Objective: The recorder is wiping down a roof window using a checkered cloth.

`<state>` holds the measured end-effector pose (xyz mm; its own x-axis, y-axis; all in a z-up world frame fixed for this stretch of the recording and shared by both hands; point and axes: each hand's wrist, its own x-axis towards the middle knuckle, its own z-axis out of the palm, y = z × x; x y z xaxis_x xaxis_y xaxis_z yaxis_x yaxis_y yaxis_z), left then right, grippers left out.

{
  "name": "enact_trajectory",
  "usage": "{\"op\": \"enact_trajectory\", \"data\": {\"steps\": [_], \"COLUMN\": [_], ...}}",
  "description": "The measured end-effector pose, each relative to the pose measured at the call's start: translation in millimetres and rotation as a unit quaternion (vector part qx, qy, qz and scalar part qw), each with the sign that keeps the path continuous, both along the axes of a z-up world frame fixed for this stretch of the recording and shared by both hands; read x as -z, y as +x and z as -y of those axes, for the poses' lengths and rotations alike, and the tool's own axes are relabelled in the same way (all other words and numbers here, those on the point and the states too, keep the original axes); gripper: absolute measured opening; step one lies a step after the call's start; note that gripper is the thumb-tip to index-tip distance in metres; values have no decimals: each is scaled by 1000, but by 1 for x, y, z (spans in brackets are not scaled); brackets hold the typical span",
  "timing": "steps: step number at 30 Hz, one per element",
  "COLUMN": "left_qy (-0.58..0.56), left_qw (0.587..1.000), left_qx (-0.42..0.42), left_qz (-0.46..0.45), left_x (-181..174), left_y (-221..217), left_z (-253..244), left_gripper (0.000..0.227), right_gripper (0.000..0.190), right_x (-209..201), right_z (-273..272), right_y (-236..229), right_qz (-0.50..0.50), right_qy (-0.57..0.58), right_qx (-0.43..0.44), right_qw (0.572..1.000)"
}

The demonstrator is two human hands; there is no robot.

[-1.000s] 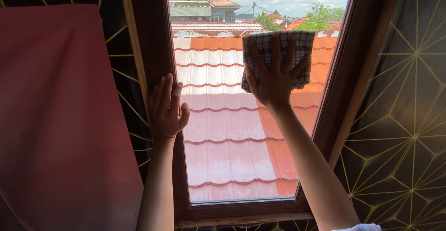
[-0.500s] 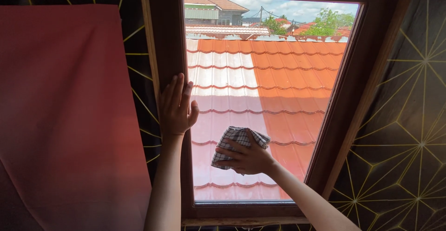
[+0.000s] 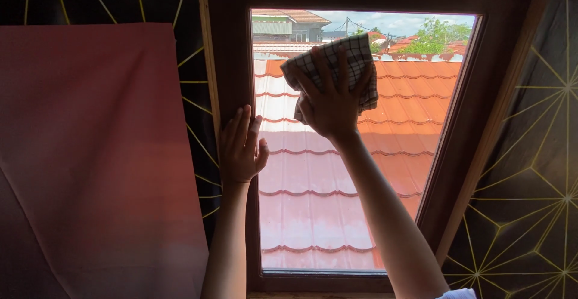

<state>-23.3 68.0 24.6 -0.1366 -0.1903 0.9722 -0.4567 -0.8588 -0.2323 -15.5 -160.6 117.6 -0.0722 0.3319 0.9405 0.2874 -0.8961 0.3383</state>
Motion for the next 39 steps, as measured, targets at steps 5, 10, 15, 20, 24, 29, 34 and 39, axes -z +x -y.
{"op": "enact_trajectory", "data": {"steps": [5,10,15,20,24,29,34,39], "left_qy": [2,-2,-12,-12,-12,-11,-14,-12], "left_qw": [1000,1000,1000,1000,1000,1000,1000,999], "left_qx": [0,5,17,26,25,16,11,31], "left_qz": [3,3,-19,-8,-5,0,-7,-19], "left_x": [-1,0,-1,1,1,6,6,5], "left_y": [-1,-3,-7,-4,-1,2,6,5], "left_z": [0,0,2,1,1,1,0,-1], "left_gripper": [47,48,44,42,41,42,42,43], "right_gripper": [55,58,59,63,63,67,59,45], "right_x": [33,99,180,237,254,169,53,26], "right_z": [-36,-45,-28,22,77,102,111,112], "right_y": [-2,-10,-16,-24,-1,0,-11,-13], "right_qz": [9,-1,-9,-40,-95,-153,-106,24], "right_qy": [33,-5,-107,-265,-488,-606,-505,-165], "right_qx": [-8,-25,-20,-24,-52,-28,-47,23], "right_qw": [999,1000,994,963,866,780,855,986]}}
